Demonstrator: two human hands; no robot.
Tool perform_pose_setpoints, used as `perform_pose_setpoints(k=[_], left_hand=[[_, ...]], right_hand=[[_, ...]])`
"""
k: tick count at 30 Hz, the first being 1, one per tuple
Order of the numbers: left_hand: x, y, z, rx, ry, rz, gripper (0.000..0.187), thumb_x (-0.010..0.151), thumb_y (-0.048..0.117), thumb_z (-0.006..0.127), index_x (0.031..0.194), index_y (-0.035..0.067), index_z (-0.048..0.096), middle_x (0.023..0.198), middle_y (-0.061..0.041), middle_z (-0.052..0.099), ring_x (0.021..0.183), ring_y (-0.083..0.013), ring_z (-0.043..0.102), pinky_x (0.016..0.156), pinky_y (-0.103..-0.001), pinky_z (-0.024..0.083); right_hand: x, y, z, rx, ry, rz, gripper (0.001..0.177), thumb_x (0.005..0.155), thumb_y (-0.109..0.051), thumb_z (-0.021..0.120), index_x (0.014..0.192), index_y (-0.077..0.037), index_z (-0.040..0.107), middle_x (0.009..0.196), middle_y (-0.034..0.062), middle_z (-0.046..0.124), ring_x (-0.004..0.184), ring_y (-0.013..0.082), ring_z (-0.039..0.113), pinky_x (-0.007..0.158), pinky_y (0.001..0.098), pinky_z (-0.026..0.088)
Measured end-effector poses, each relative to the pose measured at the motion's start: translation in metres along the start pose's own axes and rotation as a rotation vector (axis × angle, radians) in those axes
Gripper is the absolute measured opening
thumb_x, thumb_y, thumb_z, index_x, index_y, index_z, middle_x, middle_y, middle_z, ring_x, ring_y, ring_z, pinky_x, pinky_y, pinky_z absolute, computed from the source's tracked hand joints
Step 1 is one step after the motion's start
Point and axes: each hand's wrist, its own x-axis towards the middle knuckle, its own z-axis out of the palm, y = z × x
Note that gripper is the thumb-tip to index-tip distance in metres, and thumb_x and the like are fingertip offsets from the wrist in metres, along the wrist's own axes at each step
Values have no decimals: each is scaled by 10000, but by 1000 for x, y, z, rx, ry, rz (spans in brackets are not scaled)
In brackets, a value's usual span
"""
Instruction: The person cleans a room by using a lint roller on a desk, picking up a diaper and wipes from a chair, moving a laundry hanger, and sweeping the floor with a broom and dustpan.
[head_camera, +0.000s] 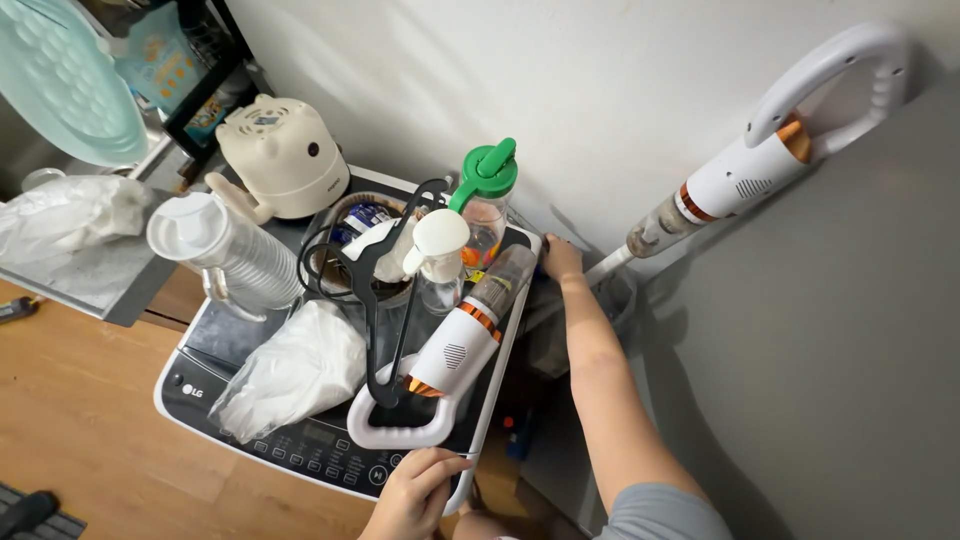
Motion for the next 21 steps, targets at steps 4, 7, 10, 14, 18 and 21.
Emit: perform_pose_setpoints(k=[4, 7, 10, 14, 18, 21], left_hand=[[2, 1, -2, 31, -12, -2, 387, 748, -92, 653, 1086, 68, 751, 1017, -87, 706, 959, -291, 693, 840, -375, 552], [1, 6, -6, 41, -7, -12, 376, 766, -79, 661, 1098, 76, 750, 1014, -86, 704, 945, -296, 684, 824, -379, 556], [0, 13, -9, 46, 8, -21, 375, 764, -63, 669, 1102, 80, 747, 1017, -87, 706, 942, -305, 675, 822, -391, 557], [-2, 18, -11, 42, 35, -5, 344, 796, -34, 695, 1112, 90, 751, 1023, -76, 715, 941, -299, 676, 815, -389, 562], [-5, 23, -14, 39, 58, 35, 349, 788, -40, 690, 1109, 85, 745, 1030, -74, 715, 945, -293, 677, 823, -389, 557], [-9, 29, -21, 35, 47, 86, 368, 772, -45, 682, 1113, 79, 738, 1029, -72, 705, 941, -287, 674, 832, -388, 550]], right_hand=[[5, 7, 7, 59, 1, -23, 266, 1010, -201, 607, 1252, -118, 681, 1231, 190, 684, 1143, 416, 630, 953, 502, 499], [6, 9, 5, 177, 203, -239, 331, 967, -125, 602, 1287, -91, 680, 1245, 202, 679, 1135, 428, 628, 951, 493, 505], [14, 8, -8, 172, 225, -245, 337, 942, -116, 632, 1271, -67, 683, 1211, 220, 667, 1093, 454, 622, 906, 499, 504], [15, 10, -30, 143, 313, -326, 338, 964, -139, 664, 1293, -64, 674, 1133, 215, 671, 1049, 451, 617, 901, 497, 501], [14, 7, -62, 137, 485, -432, 370, 976, -148, 697, 1315, -8, 648, 1114, 225, 657, 1034, 445, 603, 892, 497, 493], [-9, -10, -98, 168, 511, -385, 370, 1005, -131, 687, 1347, 2, 639, 1078, 220, 646, 1012, 431, 601, 882, 489, 496]])
